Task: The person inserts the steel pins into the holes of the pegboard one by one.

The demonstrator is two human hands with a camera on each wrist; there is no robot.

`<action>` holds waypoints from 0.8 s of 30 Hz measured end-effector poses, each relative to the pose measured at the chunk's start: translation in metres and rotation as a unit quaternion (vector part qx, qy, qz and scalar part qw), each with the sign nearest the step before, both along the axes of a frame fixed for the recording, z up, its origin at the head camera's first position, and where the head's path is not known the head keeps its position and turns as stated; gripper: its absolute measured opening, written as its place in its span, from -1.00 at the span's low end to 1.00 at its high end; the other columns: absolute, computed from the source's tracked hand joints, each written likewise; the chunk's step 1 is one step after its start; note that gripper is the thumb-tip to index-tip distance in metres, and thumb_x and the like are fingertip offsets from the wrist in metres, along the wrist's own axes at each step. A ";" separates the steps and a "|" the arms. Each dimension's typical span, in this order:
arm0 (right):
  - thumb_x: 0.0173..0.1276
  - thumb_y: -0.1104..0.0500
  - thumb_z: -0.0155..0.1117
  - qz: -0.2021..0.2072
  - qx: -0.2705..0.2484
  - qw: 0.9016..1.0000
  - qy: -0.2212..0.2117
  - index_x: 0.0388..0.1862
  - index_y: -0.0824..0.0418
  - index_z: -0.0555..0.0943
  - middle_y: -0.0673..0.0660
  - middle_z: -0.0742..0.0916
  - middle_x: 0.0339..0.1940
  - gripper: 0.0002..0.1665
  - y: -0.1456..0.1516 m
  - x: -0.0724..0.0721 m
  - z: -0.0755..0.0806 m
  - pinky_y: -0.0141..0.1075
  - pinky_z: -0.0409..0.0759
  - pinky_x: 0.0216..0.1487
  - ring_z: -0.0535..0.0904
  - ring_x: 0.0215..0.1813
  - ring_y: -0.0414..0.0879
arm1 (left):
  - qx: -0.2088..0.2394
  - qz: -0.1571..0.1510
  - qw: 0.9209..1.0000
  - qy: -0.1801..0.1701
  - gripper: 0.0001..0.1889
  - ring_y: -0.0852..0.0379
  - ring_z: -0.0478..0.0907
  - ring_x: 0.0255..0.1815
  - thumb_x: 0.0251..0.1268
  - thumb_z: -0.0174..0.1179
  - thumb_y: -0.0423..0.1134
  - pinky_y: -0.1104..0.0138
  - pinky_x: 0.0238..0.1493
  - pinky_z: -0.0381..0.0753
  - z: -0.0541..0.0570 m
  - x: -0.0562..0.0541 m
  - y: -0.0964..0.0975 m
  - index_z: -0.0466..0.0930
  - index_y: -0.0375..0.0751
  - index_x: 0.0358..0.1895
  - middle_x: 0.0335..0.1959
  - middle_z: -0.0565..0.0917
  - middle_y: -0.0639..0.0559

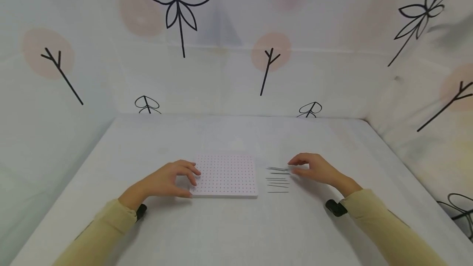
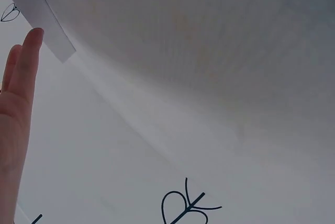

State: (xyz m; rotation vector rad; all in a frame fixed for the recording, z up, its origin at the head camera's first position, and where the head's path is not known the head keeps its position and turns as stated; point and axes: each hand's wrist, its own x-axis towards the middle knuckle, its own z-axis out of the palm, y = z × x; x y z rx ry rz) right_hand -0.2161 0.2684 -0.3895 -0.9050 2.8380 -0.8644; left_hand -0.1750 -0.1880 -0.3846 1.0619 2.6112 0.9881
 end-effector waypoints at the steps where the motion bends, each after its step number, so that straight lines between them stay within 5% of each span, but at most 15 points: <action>1: 0.17 0.28 0.35 0.002 0.001 1.000 -0.002 -0.13 0.23 0.63 0.04 0.68 -0.15 -0.74 -0.001 0.000 0.000 -0.03 0.52 0.00 0.57 -0.11 -0.04 | -0.001 -0.005 1.000 0.004 -0.80 -0.05 0.30 0.25 -0.10 0.46 -0.16 -0.04 0.22 0.27 0.000 0.000 0.001 0.63 0.09 -0.37 0.01 0.57 0.16; 12: 0.16 0.30 0.35 0.011 0.005 0.999 -0.042 -0.14 0.24 0.63 0.03 0.67 -0.17 -0.74 -0.013 -0.008 0.003 -0.06 0.52 0.02 0.57 -0.10 -0.06 | -0.007 -0.054 0.998 0.021 -0.80 -0.03 0.40 0.18 -0.10 0.46 -0.22 0.08 0.21 0.33 -0.007 -0.006 0.004 0.64 0.07 -0.38 -0.06 0.61 0.16; 24: 0.16 0.28 0.36 0.049 0.010 0.997 -0.054 -0.17 0.22 0.62 0.01 0.68 -0.20 -0.77 -0.026 -0.018 -0.001 -0.15 0.55 -0.04 0.57 -0.14 -0.09 | -0.028 -0.036 0.999 -0.002 -0.80 0.00 0.40 0.19 -0.13 0.47 -0.27 0.09 0.20 0.36 -0.007 -0.007 0.007 0.63 0.09 -0.46 -0.09 0.63 0.20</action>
